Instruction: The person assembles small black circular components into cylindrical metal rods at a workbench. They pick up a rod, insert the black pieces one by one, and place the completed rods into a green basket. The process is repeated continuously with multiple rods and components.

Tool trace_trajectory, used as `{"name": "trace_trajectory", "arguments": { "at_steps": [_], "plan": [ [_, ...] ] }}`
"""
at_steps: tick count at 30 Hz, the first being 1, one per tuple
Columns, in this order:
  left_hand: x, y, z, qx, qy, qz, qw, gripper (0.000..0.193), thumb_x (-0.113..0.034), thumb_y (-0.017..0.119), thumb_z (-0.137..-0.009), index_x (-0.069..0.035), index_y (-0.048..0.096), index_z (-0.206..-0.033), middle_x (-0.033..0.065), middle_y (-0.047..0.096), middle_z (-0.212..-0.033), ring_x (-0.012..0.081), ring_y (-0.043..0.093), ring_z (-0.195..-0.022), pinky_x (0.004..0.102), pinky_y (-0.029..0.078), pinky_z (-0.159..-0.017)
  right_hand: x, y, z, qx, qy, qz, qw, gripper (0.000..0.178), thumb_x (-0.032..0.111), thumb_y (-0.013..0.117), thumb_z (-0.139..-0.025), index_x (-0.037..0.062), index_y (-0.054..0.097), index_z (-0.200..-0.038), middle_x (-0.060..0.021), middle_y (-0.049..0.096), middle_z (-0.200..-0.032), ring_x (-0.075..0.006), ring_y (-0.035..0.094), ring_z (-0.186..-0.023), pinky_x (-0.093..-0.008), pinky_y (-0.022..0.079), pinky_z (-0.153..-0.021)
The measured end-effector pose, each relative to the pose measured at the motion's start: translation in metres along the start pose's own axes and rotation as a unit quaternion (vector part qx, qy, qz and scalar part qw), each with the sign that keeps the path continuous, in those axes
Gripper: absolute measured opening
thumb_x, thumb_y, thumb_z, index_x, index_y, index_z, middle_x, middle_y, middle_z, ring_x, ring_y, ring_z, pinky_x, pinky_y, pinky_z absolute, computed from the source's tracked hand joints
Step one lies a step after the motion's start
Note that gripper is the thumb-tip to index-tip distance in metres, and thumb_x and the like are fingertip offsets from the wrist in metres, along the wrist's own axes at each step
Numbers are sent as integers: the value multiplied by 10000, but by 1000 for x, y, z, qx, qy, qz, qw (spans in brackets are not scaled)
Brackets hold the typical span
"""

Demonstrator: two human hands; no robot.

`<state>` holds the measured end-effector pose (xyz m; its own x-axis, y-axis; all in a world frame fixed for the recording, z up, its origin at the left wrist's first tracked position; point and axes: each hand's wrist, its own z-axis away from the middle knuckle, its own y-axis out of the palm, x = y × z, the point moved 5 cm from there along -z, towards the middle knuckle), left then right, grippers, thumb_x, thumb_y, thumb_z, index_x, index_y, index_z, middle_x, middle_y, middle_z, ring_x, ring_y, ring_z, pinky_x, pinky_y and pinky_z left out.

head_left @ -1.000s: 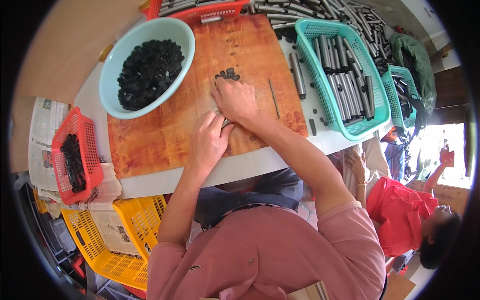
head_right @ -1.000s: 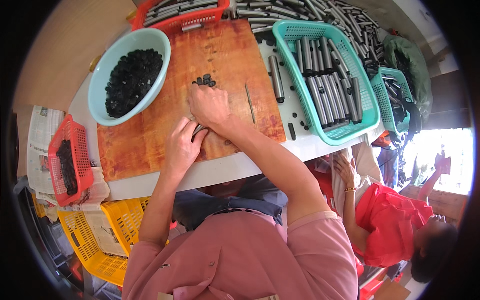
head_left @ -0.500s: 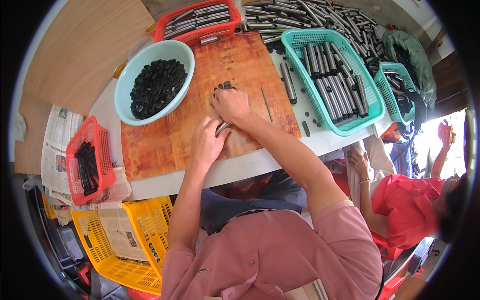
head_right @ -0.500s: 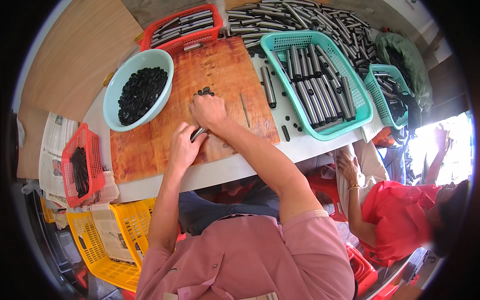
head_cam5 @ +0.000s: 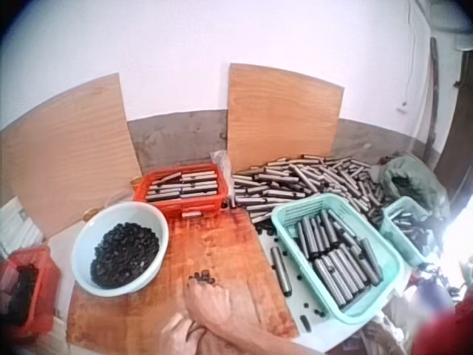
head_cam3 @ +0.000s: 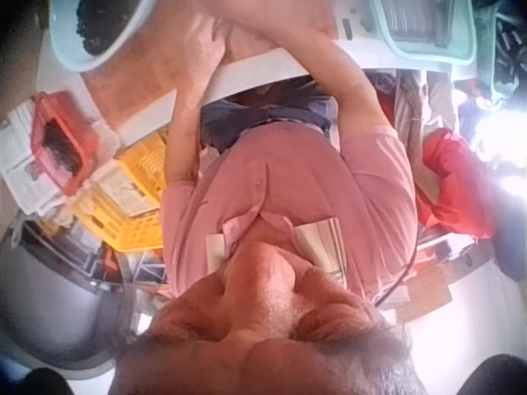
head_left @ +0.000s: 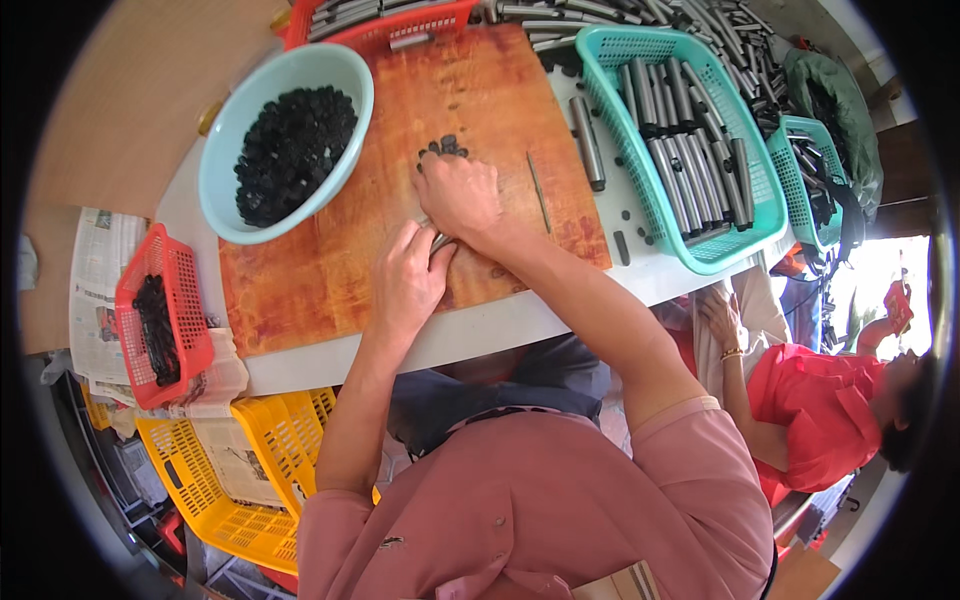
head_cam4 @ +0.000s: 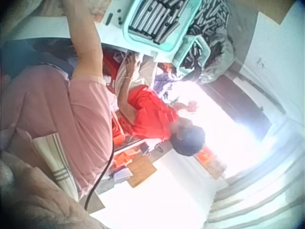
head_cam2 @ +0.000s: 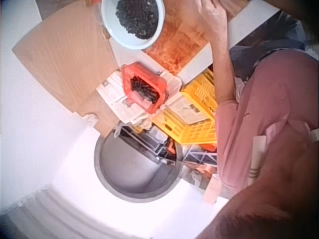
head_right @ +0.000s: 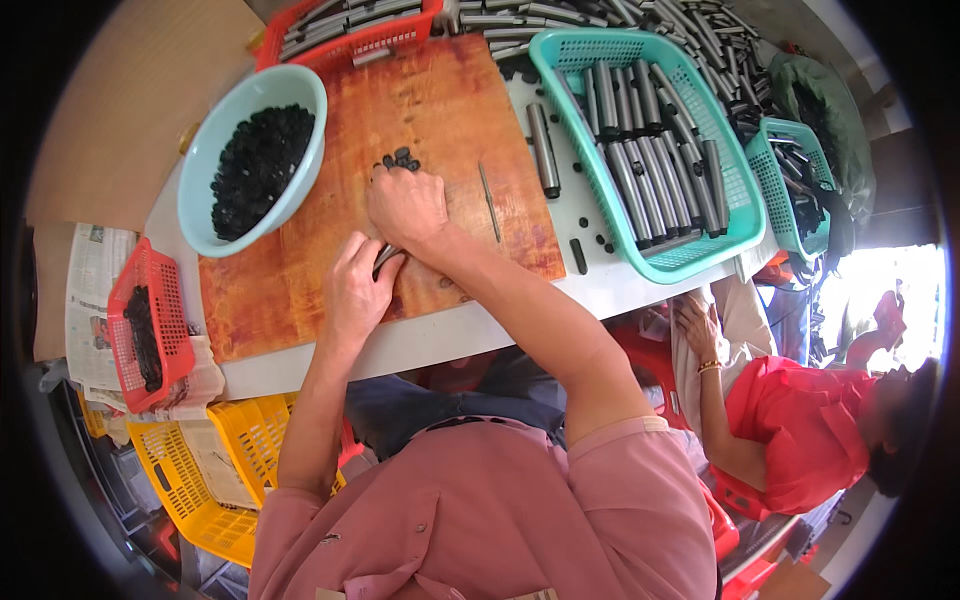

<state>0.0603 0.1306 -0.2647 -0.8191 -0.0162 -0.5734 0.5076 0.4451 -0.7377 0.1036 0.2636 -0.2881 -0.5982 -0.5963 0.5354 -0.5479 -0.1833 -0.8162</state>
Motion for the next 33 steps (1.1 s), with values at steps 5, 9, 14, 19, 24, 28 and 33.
{"name": "trace_trajectory", "arguments": {
  "at_steps": [5, 9, 14, 19, 24, 28, 33],
  "plan": [
    [8, -4, -3, 17, -32, -8, 999, 222, -135, 790, -851, 15, 704, -990, 176, 630, -902, 388, 639, -825, 441, 508, -730, -9, -9, -4, -9, 63, -123, 990, 328, 315, 605, -962, 31, 719, -847, -204, 720, -786, -377, 728, -783, -482, 560, -714],
    [32, -6, -1, -8, -132, 109, 985, 264, -215, 731, -943, 31, 726, -1042, 140, 691, -899, 290, 668, -797, 384, 518, -714, -34, 2, -4, -56, 133, -400, 905, 475, 432, 574, -1010, 18, 718, -826, -181, 684, -735, -341, 690, -732, -437, 515, -708],
    [50, -4, 11, -30, -296, 432, 851, 335, -309, 638, -1046, 20, 694, -1074, 74, 707, -901, 126, 645, -729, 291, 530, -671, -35, -13, 1, -82, 101, -350, 928, 500, 430, 575, -1019, -9, 707, -818, -168, 640, -691, -280, 636, -670, -426, 480, -668],
    [68, -3, 29, -60, -305, 491, 814, 359, -357, 576, -1073, -13, 667, -1031, 68, 693, -867, 119, 645, -703, 279, 560, -652, -27, -14, 17, -9, 108, -422, 900, 414, 362, 626, -992, -12, 710, -836, -144, 608, -662, -243, 583, -637, -399, 465, -645],
    [68, 0, 30, -123, -263, 494, 819, 359, -365, 565, -1077, -26, 667, -1022, 57, 680, -821, 112, 642, -680, 267, 544, -619, -14, -23, 66, 79, -103, -253, 959, 290, 268, 661, -947, -12, 724, -902, -179, 682, -774, -388, 675, -771, -457, 537, -748],
    [64, -4, 29, -120, -248, 495, 824, 353, -358, 568, -1076, -23, 665, -1020, 51, 670, -807, 105, 640, -687, 259, 539, -620, -7, -20, 61, 32, -92, -200, 975, 213, 159, 687, -914, 11, 720, -1064, -202, 696, -1023, -408, 676, -958, -473, 546, -848],
    [59, -2, 29, -115, -257, 526, 803, 330, -346, 569, -1077, -34, 652, -1008, 26, 649, -814, 93, 622, -692, 246, 535, -623, -6, -21, 43, -10, -46, -222, 974, 178, 128, 692, -919, -4, 726, -1033, -180, 711, -964, -333, 701, -894, -420, 558, -799]
  ]
}}
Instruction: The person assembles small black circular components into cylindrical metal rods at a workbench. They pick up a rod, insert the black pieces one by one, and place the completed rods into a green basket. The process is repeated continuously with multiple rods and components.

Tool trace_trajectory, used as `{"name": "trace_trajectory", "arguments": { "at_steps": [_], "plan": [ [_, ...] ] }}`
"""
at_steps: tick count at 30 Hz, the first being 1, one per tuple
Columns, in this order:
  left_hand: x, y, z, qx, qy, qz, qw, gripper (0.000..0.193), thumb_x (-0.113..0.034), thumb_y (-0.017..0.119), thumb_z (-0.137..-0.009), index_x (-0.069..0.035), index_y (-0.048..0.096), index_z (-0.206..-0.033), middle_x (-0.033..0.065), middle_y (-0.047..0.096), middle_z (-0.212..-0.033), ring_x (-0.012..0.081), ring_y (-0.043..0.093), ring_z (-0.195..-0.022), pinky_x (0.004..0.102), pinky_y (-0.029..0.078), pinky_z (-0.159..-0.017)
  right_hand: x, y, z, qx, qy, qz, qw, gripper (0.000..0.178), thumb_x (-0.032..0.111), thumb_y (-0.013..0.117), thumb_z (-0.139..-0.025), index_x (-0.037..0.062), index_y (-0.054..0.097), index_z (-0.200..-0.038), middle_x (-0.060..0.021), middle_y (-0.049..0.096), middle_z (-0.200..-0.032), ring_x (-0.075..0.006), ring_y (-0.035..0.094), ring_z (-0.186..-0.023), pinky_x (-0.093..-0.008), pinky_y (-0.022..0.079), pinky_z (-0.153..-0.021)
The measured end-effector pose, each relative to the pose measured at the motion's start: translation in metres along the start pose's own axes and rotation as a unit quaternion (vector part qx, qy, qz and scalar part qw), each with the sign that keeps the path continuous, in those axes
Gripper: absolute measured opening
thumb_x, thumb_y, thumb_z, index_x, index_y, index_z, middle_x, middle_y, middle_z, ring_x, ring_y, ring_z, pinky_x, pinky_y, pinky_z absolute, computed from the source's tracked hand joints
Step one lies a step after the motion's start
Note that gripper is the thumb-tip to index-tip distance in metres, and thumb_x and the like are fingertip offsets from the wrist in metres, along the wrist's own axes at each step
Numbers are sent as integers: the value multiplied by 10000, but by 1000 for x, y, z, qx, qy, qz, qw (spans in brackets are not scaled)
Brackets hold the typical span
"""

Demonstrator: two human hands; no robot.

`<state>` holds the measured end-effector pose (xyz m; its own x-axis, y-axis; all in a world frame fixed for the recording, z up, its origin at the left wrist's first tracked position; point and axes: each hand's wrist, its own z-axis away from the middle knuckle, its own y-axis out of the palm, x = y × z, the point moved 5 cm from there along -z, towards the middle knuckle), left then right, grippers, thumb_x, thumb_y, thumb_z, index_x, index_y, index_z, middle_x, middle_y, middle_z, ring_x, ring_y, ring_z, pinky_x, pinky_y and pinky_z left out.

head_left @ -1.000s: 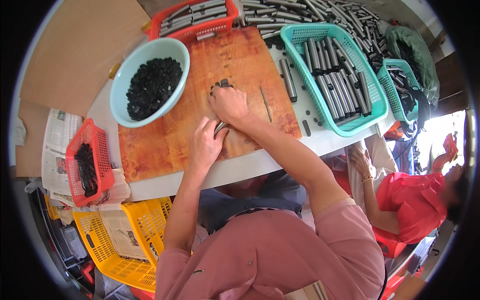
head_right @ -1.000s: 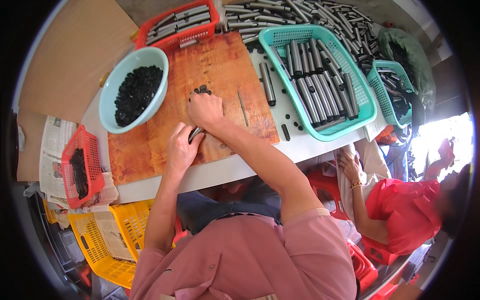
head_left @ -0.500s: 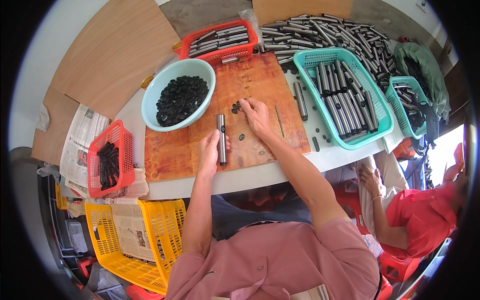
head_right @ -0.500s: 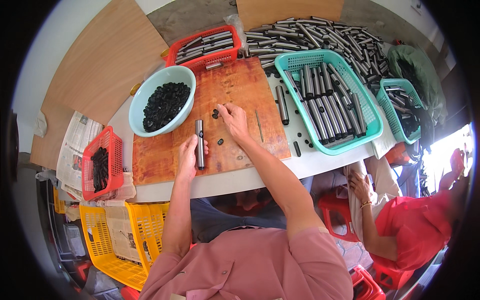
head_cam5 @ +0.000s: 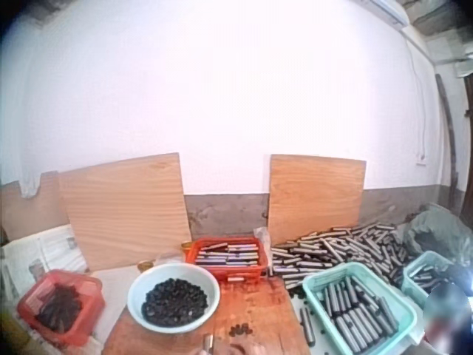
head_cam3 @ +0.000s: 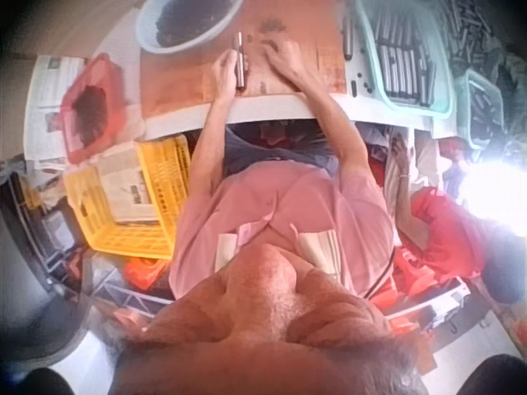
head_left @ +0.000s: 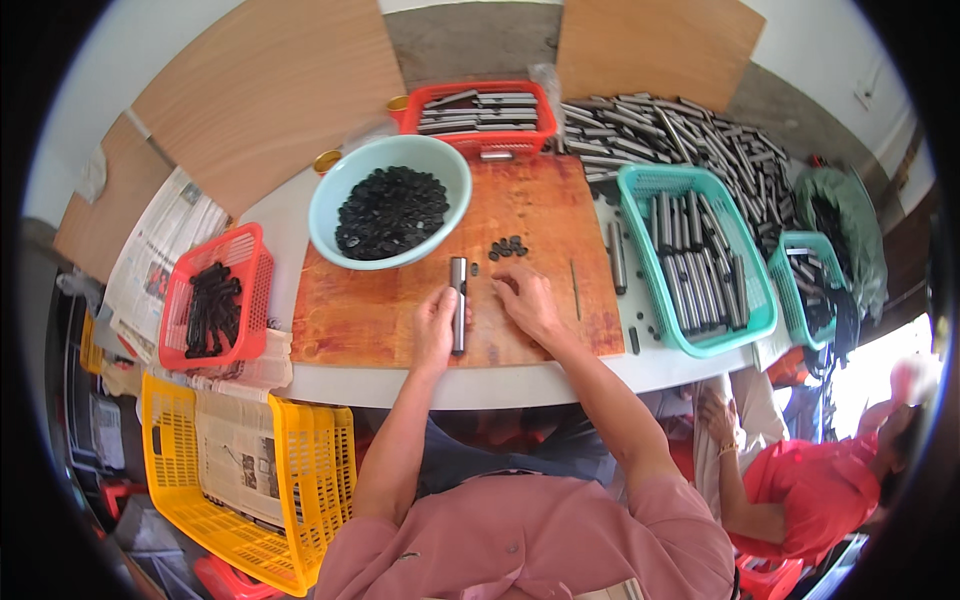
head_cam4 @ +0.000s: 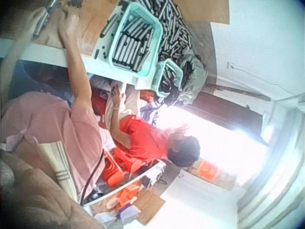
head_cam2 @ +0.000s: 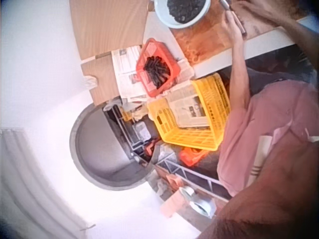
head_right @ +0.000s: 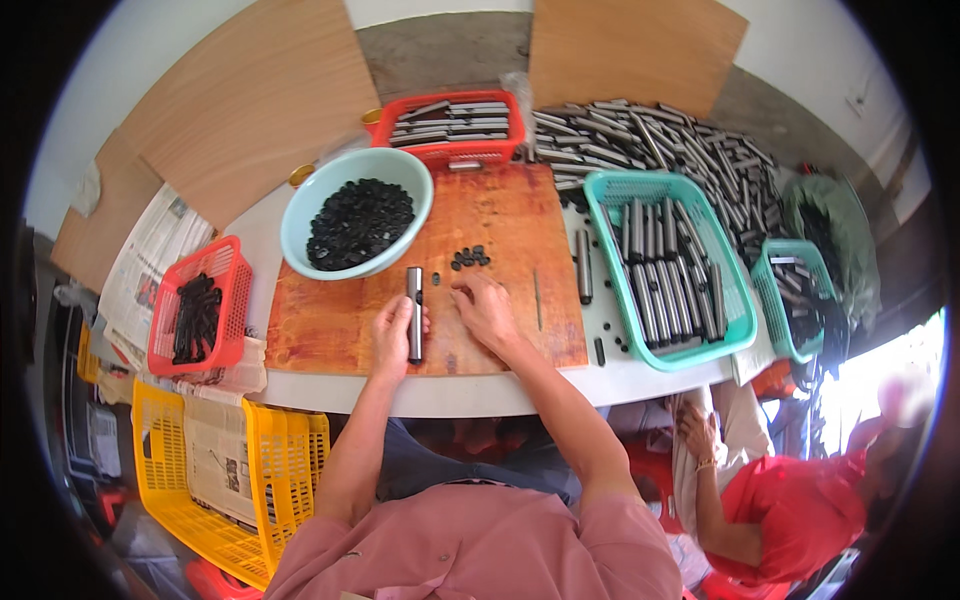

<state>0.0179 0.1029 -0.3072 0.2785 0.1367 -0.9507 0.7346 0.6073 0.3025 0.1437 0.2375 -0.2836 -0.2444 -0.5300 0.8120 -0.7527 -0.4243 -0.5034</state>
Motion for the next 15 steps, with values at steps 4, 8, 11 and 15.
{"name": "trace_trajectory", "arguments": {
  "at_steps": [4, 8, 11, 15],
  "plan": [
    [5, -9, -3, -1, 6, 14, 1000, 355, -337, 590, -1074, -7, 670, -1179, -20, 614, -808, 69, 585, -687, 235, 489, -610, 21, -1, -26, -39, -41, -12, 998, 151, 74, 702, -914, -4, 730, -1040, -163, 711, -924, -274, 698, -819, -370, 559, -751],
    [3, -7, -3, -10, -5, 8, 1000, 333, -310, 554, -1090, -8, 672, -1165, -20, 607, -805, 66, 564, -680, 234, 464, -621, 72, -2, -74, -2, -74, 21, 997, 204, 68, 715, -881, 40, 722, -1083, -170, 693, -998, -323, 704, -893, -413, 565, -798],
    [6, -5, -5, -9, -16, 35, 999, 344, -281, 549, -1091, 8, 658, -1243, -2, 627, -805, 70, 584, -700, 241, 471, -628, 106, 35, -117, 75, -154, 41, 984, 363, 119, 748, -832, 78, 693, -1189, -184, 675, -1121, -345, 688, -1011, -440, 560, -877],
    [2, -6, -4, 0, 7, -21, 1000, 342, -235, 556, -1080, 39, 667, -1252, 22, 646, -851, 78, 586, -728, 251, 476, -648, 114, 135, -151, 291, -163, 190, 923, 725, 255, 754, -771, 166, 538, -1458, -211, 521, -1440, -440, 538, -1291, -498, 466, -1098]
  ]
}}
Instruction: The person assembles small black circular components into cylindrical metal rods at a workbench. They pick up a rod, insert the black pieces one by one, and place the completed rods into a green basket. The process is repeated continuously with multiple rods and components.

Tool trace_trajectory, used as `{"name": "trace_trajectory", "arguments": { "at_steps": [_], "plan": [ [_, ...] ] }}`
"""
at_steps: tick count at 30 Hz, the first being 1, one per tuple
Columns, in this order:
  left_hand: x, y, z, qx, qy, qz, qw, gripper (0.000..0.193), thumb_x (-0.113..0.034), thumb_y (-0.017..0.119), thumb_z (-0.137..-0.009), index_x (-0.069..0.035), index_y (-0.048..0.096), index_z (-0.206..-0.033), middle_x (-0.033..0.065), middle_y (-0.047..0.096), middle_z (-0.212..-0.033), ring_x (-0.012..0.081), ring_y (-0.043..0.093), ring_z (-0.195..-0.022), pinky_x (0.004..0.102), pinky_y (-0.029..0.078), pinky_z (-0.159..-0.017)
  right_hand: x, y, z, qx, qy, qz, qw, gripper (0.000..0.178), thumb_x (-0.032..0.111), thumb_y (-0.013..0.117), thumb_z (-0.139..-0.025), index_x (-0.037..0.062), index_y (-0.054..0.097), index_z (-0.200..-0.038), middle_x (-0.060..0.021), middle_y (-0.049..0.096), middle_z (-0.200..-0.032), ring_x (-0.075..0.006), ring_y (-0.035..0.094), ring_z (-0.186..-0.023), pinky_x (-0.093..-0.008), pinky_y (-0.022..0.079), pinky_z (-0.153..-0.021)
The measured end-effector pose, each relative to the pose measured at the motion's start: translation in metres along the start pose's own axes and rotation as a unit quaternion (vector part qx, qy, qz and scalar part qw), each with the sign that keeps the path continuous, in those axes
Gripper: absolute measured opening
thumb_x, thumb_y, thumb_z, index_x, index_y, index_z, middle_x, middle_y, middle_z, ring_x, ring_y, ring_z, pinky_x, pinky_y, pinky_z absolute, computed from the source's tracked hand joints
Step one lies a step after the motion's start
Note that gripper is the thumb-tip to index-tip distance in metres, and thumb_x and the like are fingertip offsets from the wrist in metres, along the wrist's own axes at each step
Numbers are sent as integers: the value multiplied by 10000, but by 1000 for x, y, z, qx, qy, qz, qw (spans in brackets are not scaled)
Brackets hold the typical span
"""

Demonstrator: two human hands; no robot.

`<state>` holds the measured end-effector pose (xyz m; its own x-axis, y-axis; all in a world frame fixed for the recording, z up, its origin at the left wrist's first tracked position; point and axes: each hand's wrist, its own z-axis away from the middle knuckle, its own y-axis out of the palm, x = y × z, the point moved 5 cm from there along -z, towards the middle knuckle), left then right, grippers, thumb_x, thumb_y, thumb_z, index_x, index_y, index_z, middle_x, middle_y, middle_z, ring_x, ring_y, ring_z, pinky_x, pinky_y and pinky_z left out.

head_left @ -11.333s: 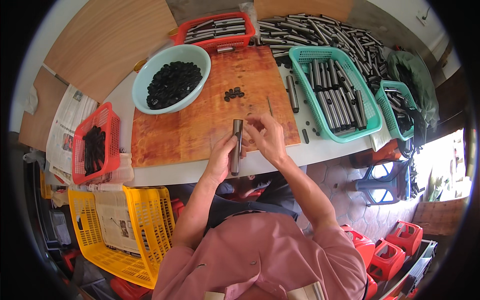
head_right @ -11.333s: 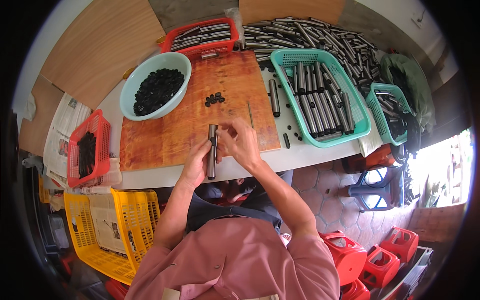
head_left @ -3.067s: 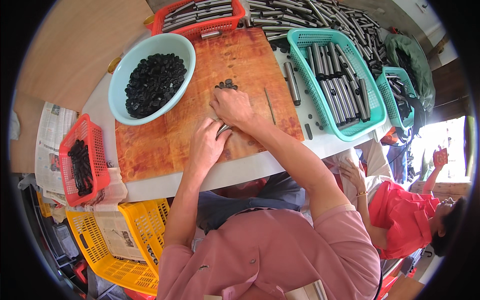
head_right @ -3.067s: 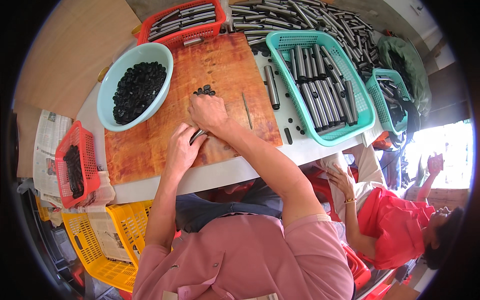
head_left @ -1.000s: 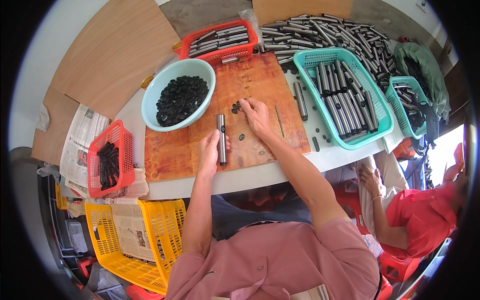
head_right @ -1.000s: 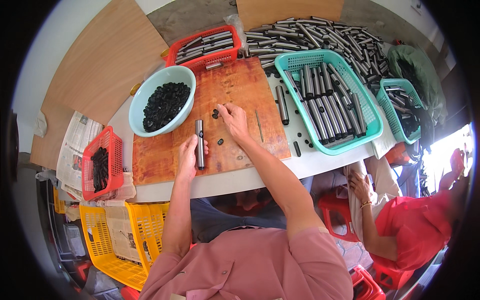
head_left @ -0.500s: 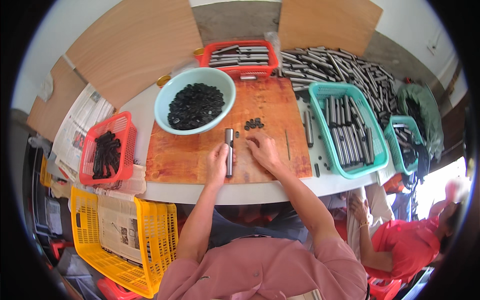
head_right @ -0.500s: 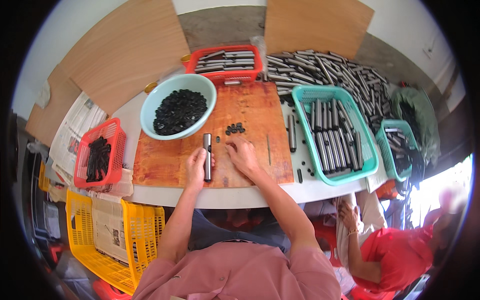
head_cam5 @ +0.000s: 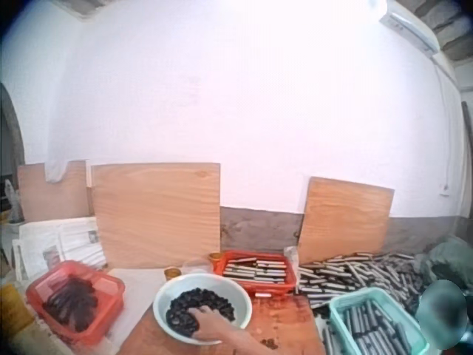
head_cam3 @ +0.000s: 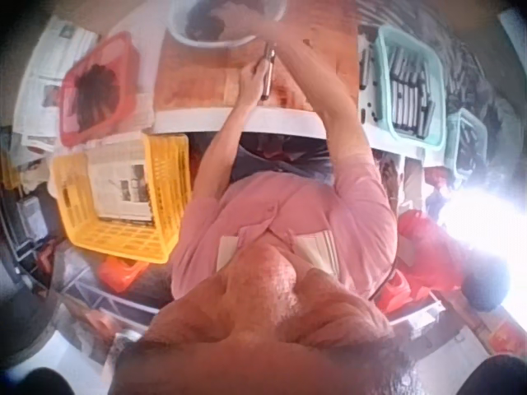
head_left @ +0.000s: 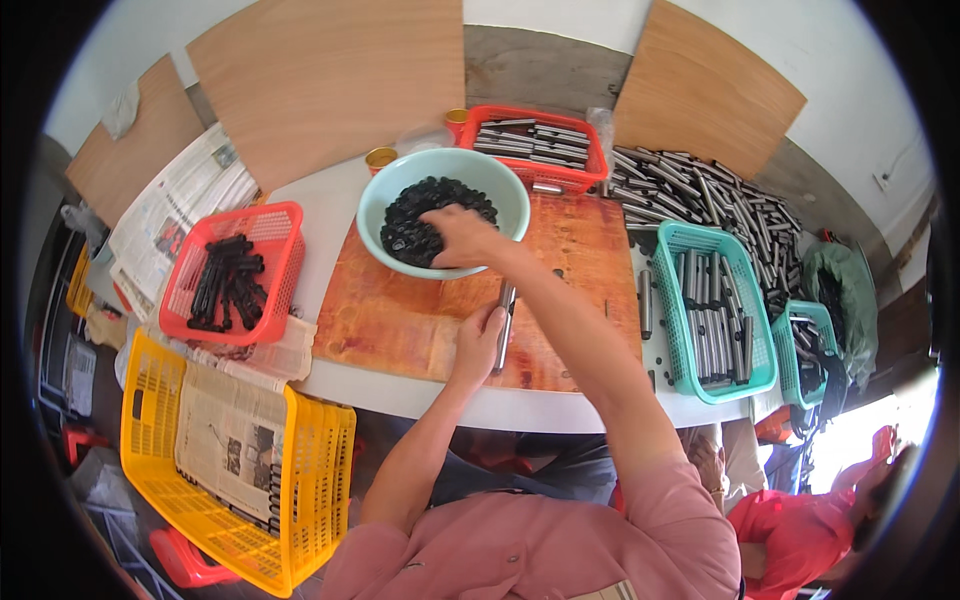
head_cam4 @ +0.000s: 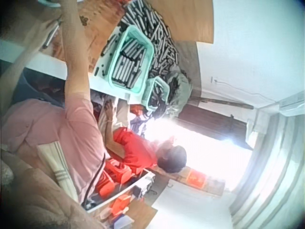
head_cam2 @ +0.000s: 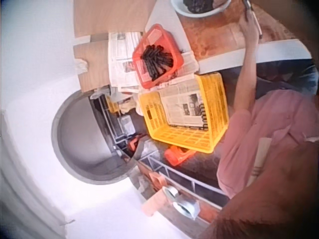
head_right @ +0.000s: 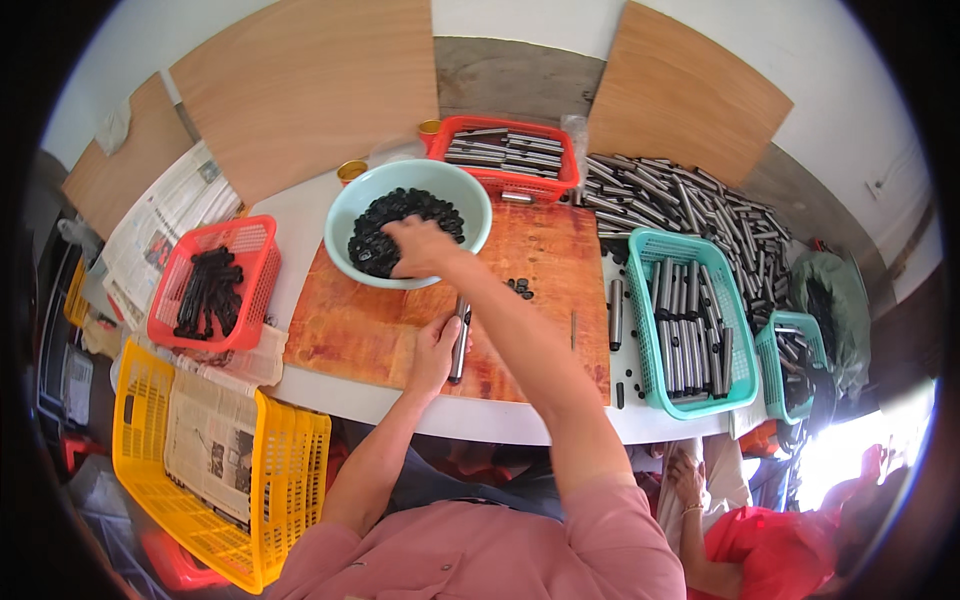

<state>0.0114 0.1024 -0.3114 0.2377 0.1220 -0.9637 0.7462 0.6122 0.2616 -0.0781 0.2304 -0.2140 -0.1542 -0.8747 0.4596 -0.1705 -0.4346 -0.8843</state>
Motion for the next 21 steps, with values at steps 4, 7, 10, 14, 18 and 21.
{"name": "trace_trajectory", "arguments": {
  "at_steps": [4, 7, 10, 14, 18, 21],
  "plan": [
    [1, 0, -1, -5, 48, -43, 998, 272, -221, 574, -1065, 31, 660, -1009, -8, 604, -787, 58, 527, -707, 256, 412, -613, 6, 41, -36, 102, 67, 19, 992, 838, 319, 705, -787, 278, 415, -1572, -195, 320, -1608, -535, 343, -1432, -654, 351, -1155],
    [-1, -4, 2, -21, 35, -56, 998, 278, -210, 596, -1051, 17, 638, -895, -25, 582, -780, 49, 490, -720, 259, 385, -621, 7, 54, -40, 128, 89, 78, 985, 794, 340, 714, -798, 329, 448, -1546, -173, 358, -1573, -515, 318, -1450, -696, 356, -1128],
    [5, -3, 1, -17, 35, -36, 999, 273, -211, 593, -1060, 15, 629, -911, -23, 570, -800, 61, 490, -750, 265, 410, -659, -1, 57, -46, 96, 78, 105, 987, 739, 345, 728, -797, 250, 508, -1495, -174, 453, -1480, -428, 442, -1378, -621, 474, -1037],
    [16, -10, -4, -4, 22, -20, 1000, 273, -220, 587, -1065, -2, 622, -906, -30, 556, -782, 52, 479, -725, 257, 389, -629, -5, 59, -45, 93, 109, 113, 983, 703, 341, 732, -799, 159, 545, -1452, -224, 494, -1425, -402, 648, -1189, -482, 552, -976],
    [8, -8, -2, 7, 19, -14, 1000, 287, -229, 583, -1066, -3, 611, -891, -29, 560, -784, 53, 481, -717, 257, 388, -623, 3, 58, -43, 66, 94, 86, 990, 352, 213, 741, -797, 44, 783, -1104, -249, 676, -1245, -376, 695, -1133, -446, 598, -905],
    [9, -6, -1, 7, 15, -10, 1000, 301, -238, 591, -1062, -3, 604, -876, -27, 565, -786, 53, 481, -713, 260, 391, -622, -1, 56, -44, 119, 113, 40, 986, 371, 149, 673, -818, 66, 754, -1171, -240, 708, -1183, -376, 699, -1128, -472, 587, -933]
  ]
}}
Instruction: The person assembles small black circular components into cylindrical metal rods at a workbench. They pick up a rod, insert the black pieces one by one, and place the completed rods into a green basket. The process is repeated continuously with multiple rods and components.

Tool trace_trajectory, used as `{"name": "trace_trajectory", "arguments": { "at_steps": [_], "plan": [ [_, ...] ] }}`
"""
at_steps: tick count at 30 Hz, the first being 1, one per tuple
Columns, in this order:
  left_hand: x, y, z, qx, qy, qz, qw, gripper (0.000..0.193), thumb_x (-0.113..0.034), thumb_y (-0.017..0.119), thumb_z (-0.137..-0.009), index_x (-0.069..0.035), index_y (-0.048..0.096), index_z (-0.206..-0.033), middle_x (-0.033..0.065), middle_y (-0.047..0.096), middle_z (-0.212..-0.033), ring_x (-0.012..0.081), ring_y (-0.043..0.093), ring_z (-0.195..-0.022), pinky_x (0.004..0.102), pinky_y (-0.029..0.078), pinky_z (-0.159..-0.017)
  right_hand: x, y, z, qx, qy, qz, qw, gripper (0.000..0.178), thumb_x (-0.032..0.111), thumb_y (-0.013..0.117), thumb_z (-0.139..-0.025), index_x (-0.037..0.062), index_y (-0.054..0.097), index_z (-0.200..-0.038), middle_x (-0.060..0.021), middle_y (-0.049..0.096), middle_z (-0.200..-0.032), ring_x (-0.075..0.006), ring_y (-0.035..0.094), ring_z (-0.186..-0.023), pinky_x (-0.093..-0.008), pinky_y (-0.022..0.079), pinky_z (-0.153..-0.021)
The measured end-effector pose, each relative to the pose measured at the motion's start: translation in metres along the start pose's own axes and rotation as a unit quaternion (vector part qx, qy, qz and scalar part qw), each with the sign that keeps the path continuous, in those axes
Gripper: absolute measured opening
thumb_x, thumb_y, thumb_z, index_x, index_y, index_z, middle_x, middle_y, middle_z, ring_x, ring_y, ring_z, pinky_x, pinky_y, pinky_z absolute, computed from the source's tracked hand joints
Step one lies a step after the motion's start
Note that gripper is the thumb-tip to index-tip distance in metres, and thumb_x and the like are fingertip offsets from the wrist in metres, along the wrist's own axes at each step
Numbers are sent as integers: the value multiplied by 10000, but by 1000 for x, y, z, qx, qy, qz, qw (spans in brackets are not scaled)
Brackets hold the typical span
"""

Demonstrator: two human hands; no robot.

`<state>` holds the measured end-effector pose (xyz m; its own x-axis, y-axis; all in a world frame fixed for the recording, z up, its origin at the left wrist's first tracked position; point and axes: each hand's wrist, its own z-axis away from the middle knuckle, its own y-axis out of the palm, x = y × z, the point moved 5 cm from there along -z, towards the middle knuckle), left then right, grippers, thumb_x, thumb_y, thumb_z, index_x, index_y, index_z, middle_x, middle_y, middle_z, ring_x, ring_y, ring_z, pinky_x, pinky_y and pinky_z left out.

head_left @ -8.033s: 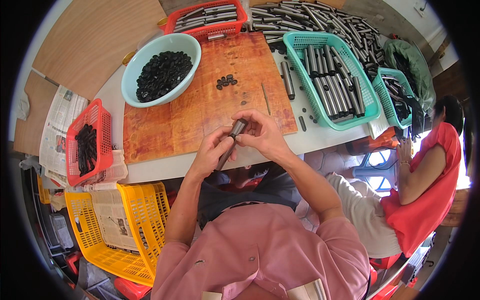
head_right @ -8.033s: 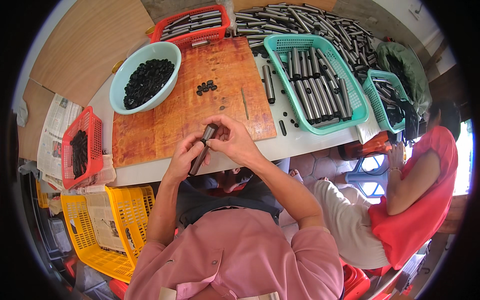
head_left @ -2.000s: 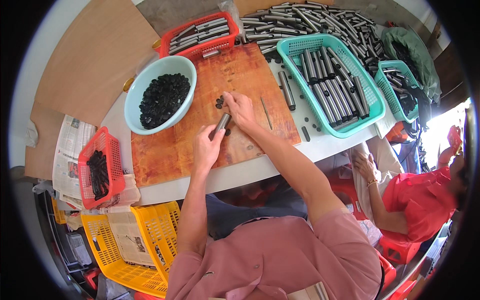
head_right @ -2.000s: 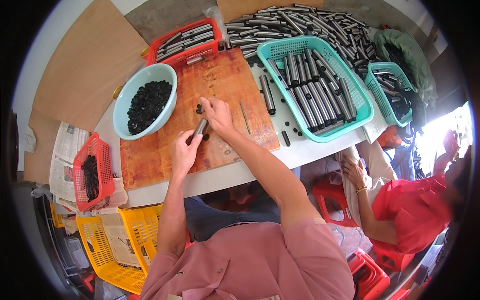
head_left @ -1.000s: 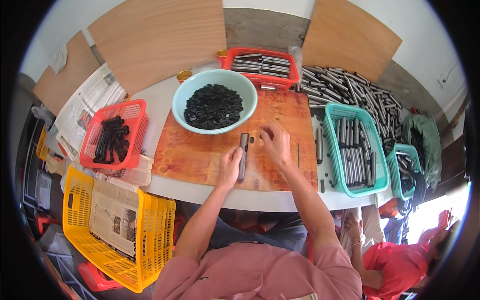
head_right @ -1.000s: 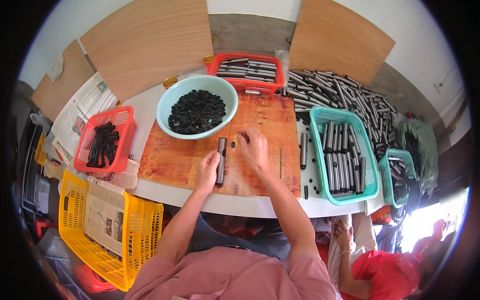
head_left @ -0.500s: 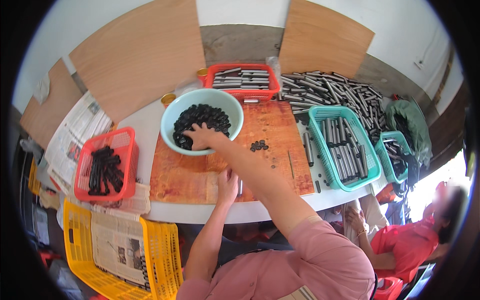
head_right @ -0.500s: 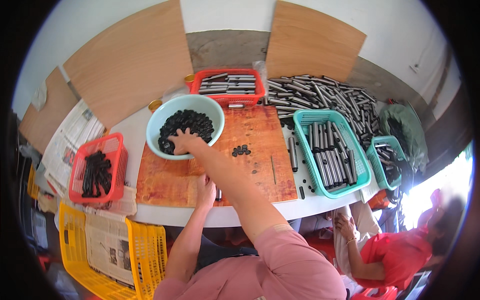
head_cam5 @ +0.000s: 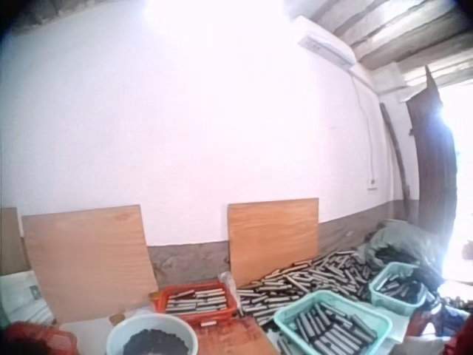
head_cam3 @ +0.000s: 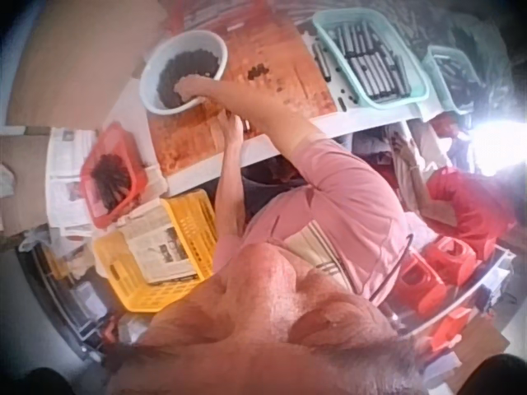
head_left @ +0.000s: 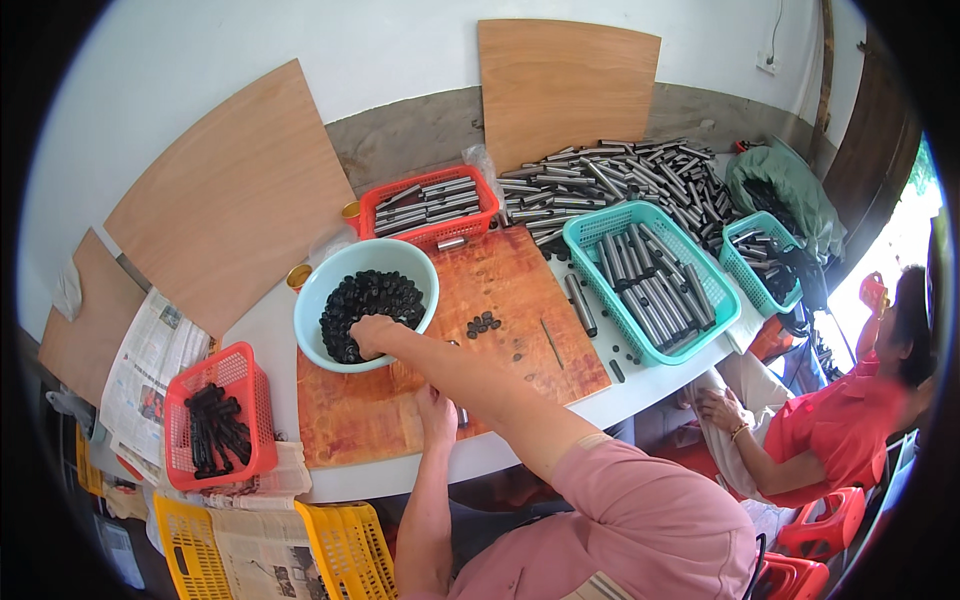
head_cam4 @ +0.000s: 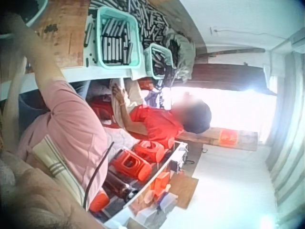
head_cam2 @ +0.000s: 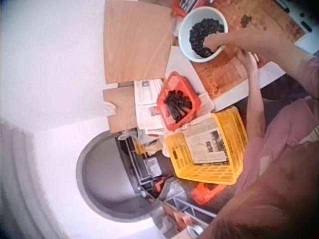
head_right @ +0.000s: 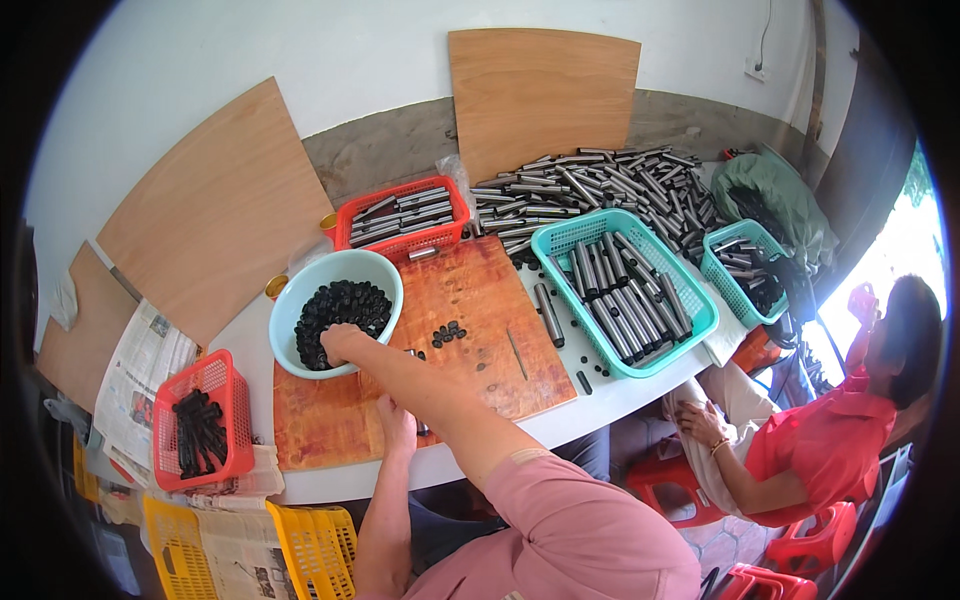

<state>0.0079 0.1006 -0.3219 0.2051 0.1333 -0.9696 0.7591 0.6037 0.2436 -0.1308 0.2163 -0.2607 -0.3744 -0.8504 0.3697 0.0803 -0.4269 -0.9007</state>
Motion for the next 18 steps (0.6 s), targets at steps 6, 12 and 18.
{"name": "trace_trajectory", "arguments": {
  "at_steps": [6, 12, 18],
  "plan": [
    [-6, -10, 2, -3, 23, -37, 999, 301, -257, 609, -1050, -1, 619, -893, -21, 583, -785, 46, 487, -694, 262, 392, -594, 2, -7, -9, -54, 64, -241, 967, 346, -3, 603, -776, 34, 795, -1061, -208, 770, -905, -274, 759, -628, -368, 639, -641],
    [-18, 17, -1, 43, 15, -22, 999, 314, -232, 589, -1055, 46, 678, -1172, 8, 630, -816, 80, 573, -732, 254, 458, -654, -38, -28, -12, -40, -3, -219, 975, 205, 56, 773, -748, 35, 813, -948, -97, 786, -852, -202, 776, -679, -318, 641, -679],
    [-10, 14, 0, 24, -21, 6, 999, 308, -220, 572, -1059, 19, 668, -1228, 9, 624, -801, 83, 592, -691, 252, 470, -602, -50, -74, 27, -81, -10, -354, 932, 198, 34, 770, -742, 20, 796, -938, -103, 775, -838, -233, 771, -662, -323, 625, -674]
  ]
}}
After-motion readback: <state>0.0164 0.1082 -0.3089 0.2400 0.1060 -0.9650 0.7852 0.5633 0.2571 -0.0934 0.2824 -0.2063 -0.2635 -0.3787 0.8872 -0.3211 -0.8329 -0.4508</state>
